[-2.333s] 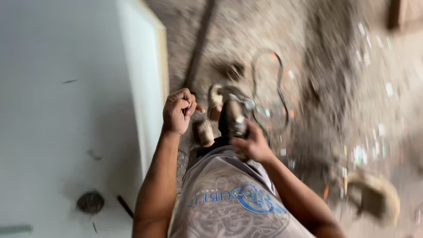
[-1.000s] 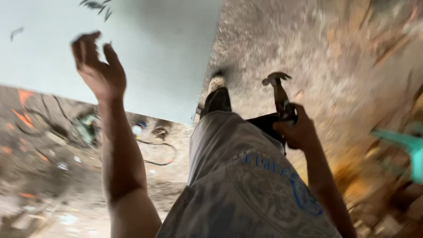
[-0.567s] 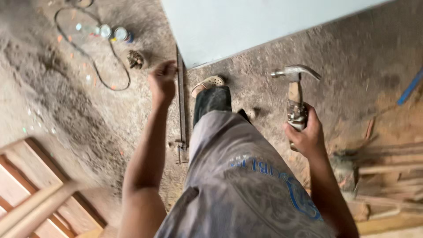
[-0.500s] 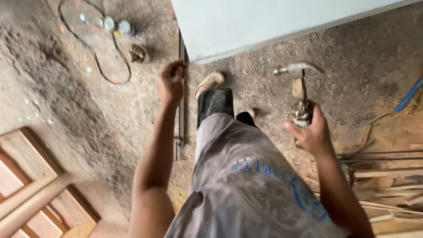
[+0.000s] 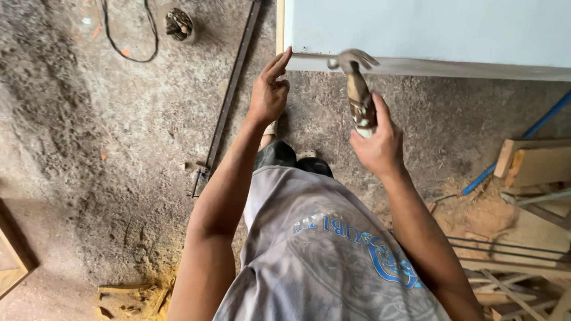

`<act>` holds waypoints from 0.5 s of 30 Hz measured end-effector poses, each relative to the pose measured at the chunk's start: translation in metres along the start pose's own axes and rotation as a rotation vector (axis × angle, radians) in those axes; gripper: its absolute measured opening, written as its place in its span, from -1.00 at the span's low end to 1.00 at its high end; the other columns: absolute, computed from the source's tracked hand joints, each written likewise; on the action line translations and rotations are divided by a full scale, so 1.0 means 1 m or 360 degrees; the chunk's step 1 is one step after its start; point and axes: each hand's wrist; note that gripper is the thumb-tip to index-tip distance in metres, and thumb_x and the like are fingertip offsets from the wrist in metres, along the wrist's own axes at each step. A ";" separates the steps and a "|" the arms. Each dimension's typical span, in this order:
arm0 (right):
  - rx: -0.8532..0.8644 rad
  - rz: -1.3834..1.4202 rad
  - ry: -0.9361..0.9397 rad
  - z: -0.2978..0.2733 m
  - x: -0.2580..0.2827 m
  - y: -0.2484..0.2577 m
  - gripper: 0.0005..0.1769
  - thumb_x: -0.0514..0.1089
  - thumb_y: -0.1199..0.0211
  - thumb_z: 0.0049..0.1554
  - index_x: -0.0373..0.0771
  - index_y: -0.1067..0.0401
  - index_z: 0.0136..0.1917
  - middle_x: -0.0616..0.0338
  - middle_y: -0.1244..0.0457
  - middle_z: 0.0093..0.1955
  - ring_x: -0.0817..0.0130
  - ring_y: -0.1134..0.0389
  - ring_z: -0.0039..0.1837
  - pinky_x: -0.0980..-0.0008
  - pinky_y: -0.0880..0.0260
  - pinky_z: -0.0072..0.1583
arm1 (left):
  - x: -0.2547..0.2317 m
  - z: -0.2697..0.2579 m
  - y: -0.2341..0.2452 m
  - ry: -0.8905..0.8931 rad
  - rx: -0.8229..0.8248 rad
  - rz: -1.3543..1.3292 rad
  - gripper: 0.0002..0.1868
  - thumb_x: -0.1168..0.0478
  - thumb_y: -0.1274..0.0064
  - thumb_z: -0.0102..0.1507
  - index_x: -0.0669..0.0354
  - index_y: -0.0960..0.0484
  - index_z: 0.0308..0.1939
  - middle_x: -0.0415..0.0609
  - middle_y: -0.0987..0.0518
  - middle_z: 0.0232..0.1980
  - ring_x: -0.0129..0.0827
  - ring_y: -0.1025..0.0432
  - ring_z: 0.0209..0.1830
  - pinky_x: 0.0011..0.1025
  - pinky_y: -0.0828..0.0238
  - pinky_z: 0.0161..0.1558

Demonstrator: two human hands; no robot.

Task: The person hammers nails into a white board and uses a metal tool with a hammer to adjust parts of the assembly while sitting on the floor of a workshop.

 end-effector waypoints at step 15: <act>-0.0235 -0.0342 0.0508 0.030 0.002 -0.035 -0.14 -0.27 -0.29 0.35 -0.30 0.13 0.72 -0.10 -0.34 0.02 0.33 -0.42 -0.12 0.41 -0.49 -0.21 | -0.002 0.017 0.033 0.0142 0.0368 -0.0227 -0.15 0.63 0.22 0.25 -0.19 -0.32 0.55 0.05 -0.22 0.63 -0.07 -0.49 0.34 -0.30 -0.63 0.21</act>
Point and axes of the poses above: each hand's wrist, its own z-axis towards the middle knuckle, its own y-axis out of the back of the hand, x = y × z
